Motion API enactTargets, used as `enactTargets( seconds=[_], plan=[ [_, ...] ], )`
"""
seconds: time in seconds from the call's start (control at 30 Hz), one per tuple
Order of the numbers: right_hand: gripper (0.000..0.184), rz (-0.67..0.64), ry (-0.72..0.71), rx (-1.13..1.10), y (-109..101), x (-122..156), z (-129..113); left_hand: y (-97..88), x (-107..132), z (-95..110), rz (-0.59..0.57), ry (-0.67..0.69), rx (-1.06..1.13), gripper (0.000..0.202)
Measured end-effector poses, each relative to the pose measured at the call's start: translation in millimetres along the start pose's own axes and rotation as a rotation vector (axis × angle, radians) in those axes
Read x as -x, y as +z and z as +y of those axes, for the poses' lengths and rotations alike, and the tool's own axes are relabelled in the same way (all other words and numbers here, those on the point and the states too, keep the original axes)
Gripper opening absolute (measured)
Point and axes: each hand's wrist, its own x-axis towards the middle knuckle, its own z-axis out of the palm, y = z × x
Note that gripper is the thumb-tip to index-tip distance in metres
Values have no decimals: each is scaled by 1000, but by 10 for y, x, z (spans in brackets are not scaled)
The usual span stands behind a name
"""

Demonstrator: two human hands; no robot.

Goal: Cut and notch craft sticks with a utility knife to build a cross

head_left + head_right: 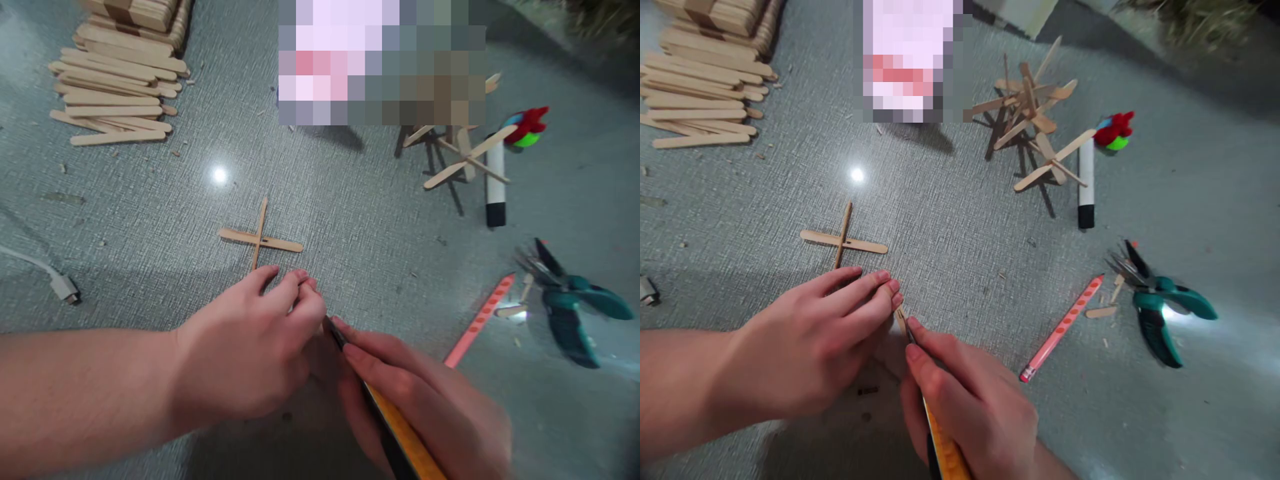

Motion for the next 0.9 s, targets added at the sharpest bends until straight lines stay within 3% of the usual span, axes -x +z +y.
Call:
enactTargets(
  seconds=[0.2, 0.37, 0.53, 0.7, 0.9],
  plan=[
    [36, 42, 38, -11, 28, -17, 11, 37, 33, -11, 6, 27, -18, 30],
    [22, 115, 57, -58, 46, -45, -28, 119, 104, 32, 113, -54, -40, 36],
    [18, 149, 145, -152, 61, 38, 21, 104, 135, 41, 49, -16, -6, 41],
    [19, 173, 131, -195, 66, 51, 18, 86, 174, 62, -22, 8, 47, 82],
    [23, 257, 22, -197, 48, 87, 11, 58, 218, 99, -79, 15, 79, 101]
  ],
)
